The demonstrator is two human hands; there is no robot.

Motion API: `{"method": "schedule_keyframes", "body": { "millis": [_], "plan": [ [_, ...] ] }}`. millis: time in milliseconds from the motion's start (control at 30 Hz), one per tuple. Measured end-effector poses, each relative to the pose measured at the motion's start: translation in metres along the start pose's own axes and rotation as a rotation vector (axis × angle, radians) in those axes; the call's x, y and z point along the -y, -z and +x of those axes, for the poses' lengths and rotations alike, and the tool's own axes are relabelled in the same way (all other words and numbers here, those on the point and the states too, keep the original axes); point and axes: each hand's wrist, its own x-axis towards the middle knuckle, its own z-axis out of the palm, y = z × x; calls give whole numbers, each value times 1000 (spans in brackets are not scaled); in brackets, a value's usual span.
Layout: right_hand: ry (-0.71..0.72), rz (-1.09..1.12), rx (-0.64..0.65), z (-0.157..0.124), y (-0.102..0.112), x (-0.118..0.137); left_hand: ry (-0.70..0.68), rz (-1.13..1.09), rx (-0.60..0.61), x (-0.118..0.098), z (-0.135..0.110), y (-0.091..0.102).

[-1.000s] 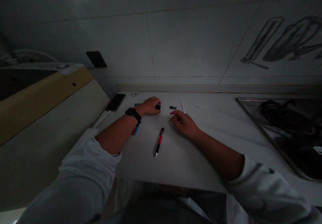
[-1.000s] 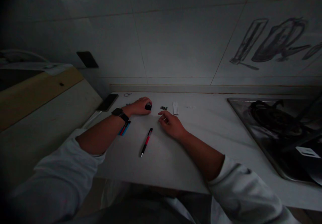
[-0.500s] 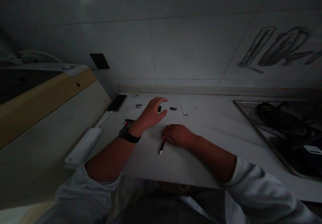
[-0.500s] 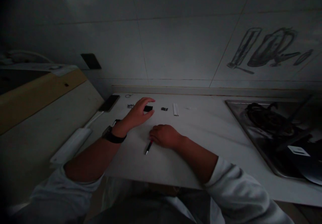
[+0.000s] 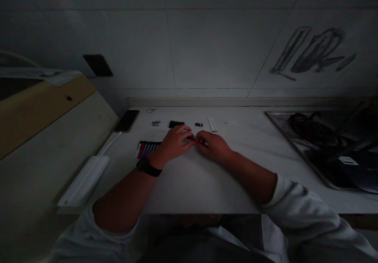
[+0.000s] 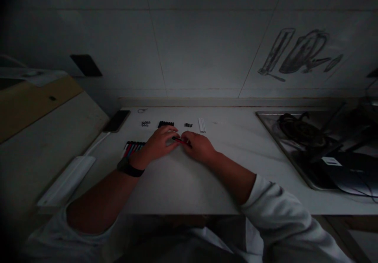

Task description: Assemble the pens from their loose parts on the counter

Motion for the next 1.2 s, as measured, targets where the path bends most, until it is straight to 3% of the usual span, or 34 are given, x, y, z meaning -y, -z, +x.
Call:
{"method": "schedule_keyframes", "body": {
  "millis": [167,300,433,733,1033,1200],
  "plan": [
    [53,57,-110,1,1,-9,5,-1,-38,3,1,4],
    [-34,95,-175,4,13,-19,82,-31,-171,4,3,11],
    [-112,196,-135,8,19,-30,131,-81,-278,4,4,12],
    [-228,486,-100,10,14,-41,133,-37,-211,9,1,9],
    [-173,285,-169,8,14,-38,233,-125,-237,13,2,2],
    [-128,325,-232,7,13,-36,239,-120,-243,12,2,3]
  ]
}}
